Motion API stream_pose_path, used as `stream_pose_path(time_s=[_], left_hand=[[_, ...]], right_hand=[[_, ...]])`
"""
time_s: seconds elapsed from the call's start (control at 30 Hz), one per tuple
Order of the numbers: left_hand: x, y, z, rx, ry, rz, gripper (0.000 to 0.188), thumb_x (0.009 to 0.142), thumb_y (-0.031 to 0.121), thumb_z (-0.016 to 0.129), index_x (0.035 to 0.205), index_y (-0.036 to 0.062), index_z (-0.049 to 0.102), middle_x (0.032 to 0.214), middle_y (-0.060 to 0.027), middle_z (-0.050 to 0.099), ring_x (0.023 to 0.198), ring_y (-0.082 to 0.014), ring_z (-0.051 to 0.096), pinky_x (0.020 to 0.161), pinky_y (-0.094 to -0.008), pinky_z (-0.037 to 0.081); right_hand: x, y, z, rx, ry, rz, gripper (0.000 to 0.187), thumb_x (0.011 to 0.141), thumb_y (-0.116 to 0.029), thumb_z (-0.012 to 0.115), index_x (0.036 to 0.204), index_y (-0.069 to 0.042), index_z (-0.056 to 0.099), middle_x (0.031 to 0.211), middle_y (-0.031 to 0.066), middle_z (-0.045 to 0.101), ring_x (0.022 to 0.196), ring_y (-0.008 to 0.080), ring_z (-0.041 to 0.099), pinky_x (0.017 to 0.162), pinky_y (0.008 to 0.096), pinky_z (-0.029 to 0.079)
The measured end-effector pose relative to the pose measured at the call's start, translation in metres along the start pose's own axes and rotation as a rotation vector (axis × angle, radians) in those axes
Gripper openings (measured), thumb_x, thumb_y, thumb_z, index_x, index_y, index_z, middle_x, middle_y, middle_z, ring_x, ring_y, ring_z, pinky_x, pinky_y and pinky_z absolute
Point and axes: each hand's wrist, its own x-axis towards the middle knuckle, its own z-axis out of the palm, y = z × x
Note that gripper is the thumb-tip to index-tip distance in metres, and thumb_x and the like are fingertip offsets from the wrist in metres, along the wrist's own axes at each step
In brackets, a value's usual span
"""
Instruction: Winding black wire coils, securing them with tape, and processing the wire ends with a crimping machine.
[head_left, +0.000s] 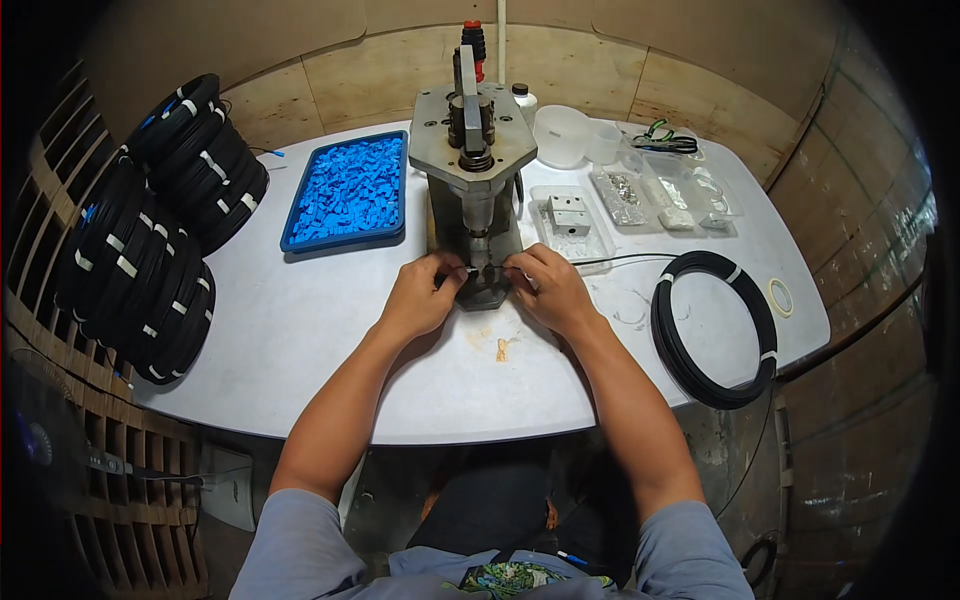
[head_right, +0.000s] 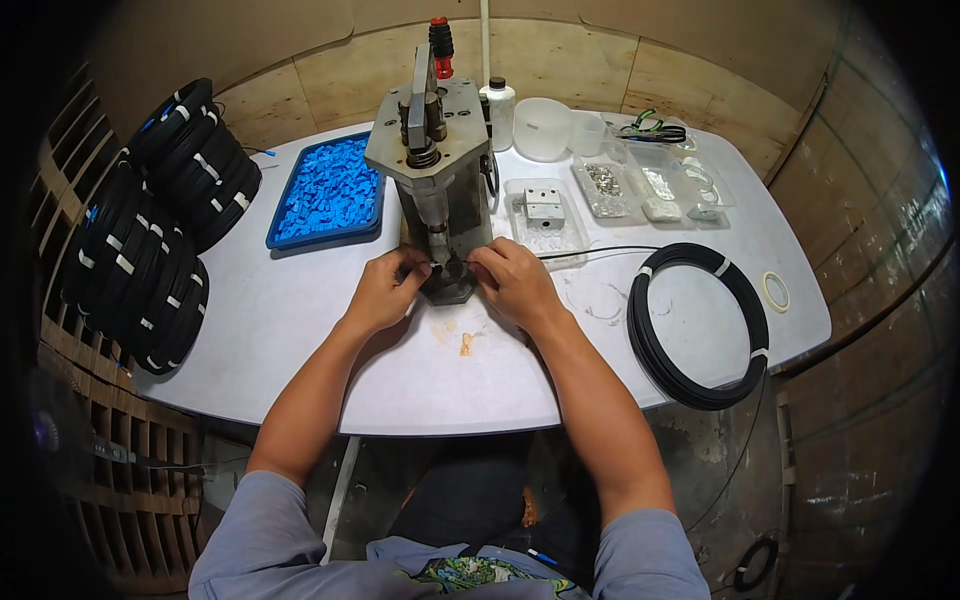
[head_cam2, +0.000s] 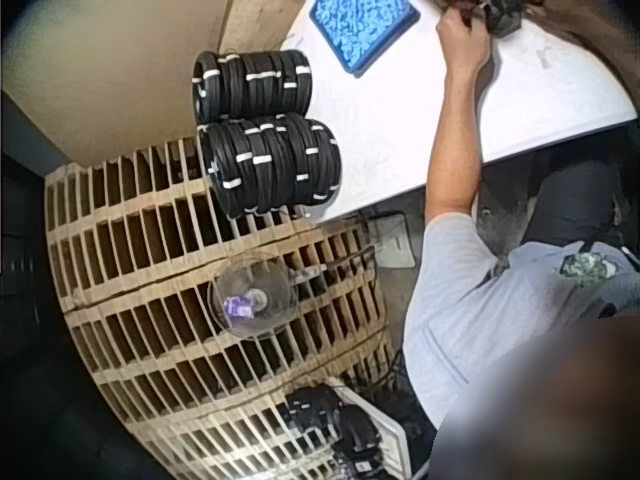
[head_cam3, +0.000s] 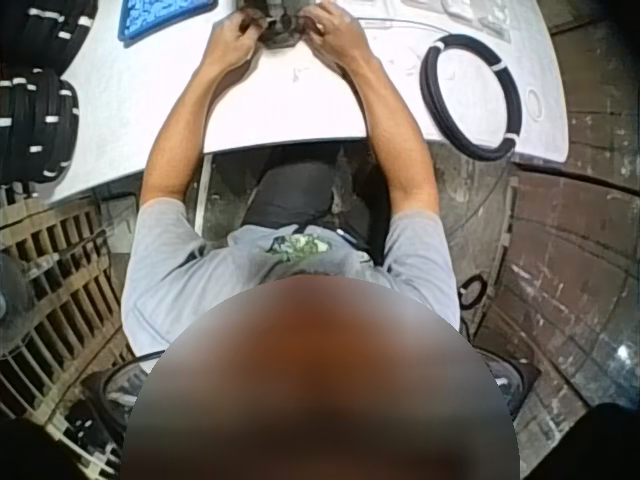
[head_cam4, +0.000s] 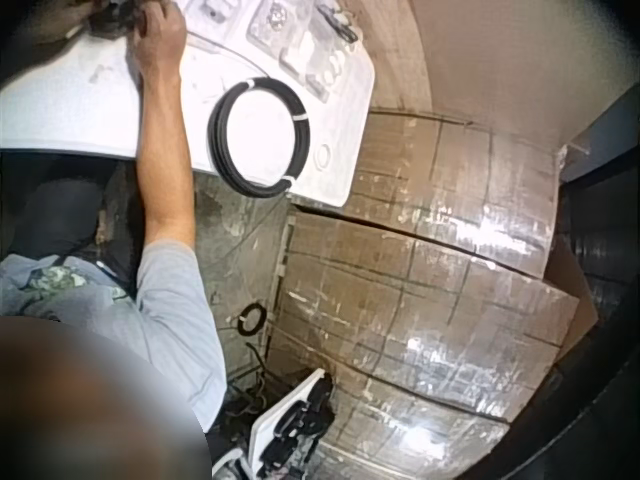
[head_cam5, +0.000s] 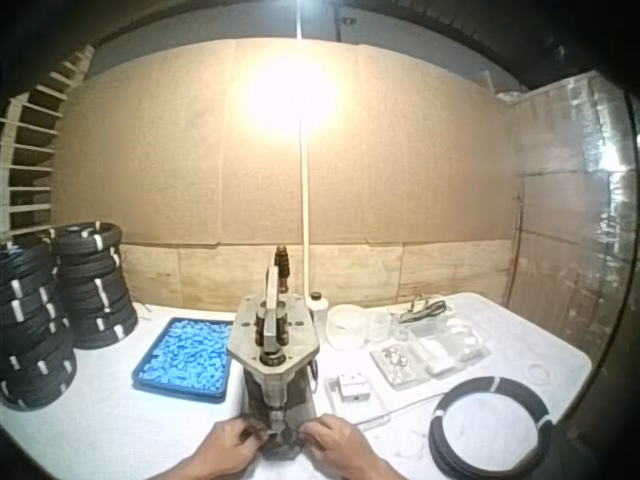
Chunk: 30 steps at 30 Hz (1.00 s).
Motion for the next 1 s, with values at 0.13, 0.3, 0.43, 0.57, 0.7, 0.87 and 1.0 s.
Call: stream_pose_path(time_s=[0.13,0.3,0.43,0.57,0.7,0.87,1.0], left_hand=[[-0.0013,0.0029,-0.0001,-0.014,-0.003,-0.008,0.019,0.09,0.015,0.063,0.1,-0.0006,0.067,0.09,-0.0168,0.071,0.083,-0.0286,0.07,0.075,-0.0368,0.055],[-0.0025,0.0033,0.0013,-0.019,0.023,-0.009,0.019,0.09,0.015,0.063,0.101,-0.0005,0.066,0.088,-0.0169,0.071,0.081,-0.0283,0.07,0.075,-0.0366,0.054],[-0.0031,0.0049,0.001,-0.017,0.013,0.0,0.019,0.091,0.015,0.063,0.101,-0.001,0.066,0.087,-0.0173,0.071,0.081,-0.0281,0.07,0.075,-0.0362,0.054],[-0.0032,0.0034,0.002,-0.016,0.003,-0.004,0.02,0.091,0.015,0.063,0.101,-0.0013,0.067,0.089,-0.0181,0.071,0.082,-0.029,0.07,0.075,-0.0366,0.054],[-0.0033,0.0013,0.0018,-0.002,0.006,-0.027,0.022,0.091,0.017,0.062,0.101,-0.0015,0.068,0.092,-0.0196,0.071,0.084,-0.0305,0.07,0.076,-0.0377,0.054],[-0.0019,0.0025,0.0036,-0.005,0.013,-0.026,0.022,0.091,0.018,0.062,0.101,-0.0013,0.068,0.092,-0.02,0.07,0.084,-0.0316,0.069,0.076,-0.0386,0.054],[-0.0013,0.0013,0.0027,0.036,0.017,-0.002,0.023,0.09,0.02,0.063,0.1,-0.0006,0.068,0.094,-0.0206,0.069,0.087,-0.0337,0.067,0.077,-0.0394,0.053]], right_hand=[[0.001,-0.0018,0.0036,-0.026,0.033,-0.021,0.017,0.08,-0.005,0.07,0.096,-0.007,0.065,0.085,0.0103,0.059,0.078,0.0314,0.061,0.071,0.0404,0.05],[0.001,-0.0047,0.0026,-0.04,0.029,-0.007,0.018,0.08,-0.004,0.069,0.096,-0.006,0.065,0.088,0.0102,0.059,0.082,0.0315,0.06,0.076,0.0406,0.049],[0.001,-0.0042,0.0023,-0.039,0.034,-0.006,0.019,0.08,-0.003,0.068,0.098,-0.006,0.064,0.091,0.0101,0.059,0.084,0.0314,0.06,0.078,0.0401,0.048],[0.001,-0.0049,0.002,-0.039,0.041,-0.007,0.019,0.079,-0.004,0.068,0.098,-0.006,0.064,0.092,0.0099,0.06,0.084,0.0312,0.059,0.078,0.0399,0.048],[0.0018,-0.0057,0.0023,-0.049,0.033,-0.014,0.018,0.08,-0.004,0.068,0.097,-0.006,0.064,0.091,0.0098,0.06,0.084,0.0311,0.059,0.077,0.0399,0.047],[0.0012,-0.0036,0.0011,-0.039,0.036,-0.012,0.017,0.08,-0.004,0.068,0.096,-0.006,0.064,0.091,0.0097,0.059,0.084,0.031,0.059,0.077,0.0399,0.047],[0.0017,-0.0053,0.0006,-0.035,0.035,0.002,0.016,0.081,-0.005,0.068,0.096,-0.006,0.064,0.09,0.0097,0.059,0.084,0.0311,0.059,0.077,0.0401,0.047]])
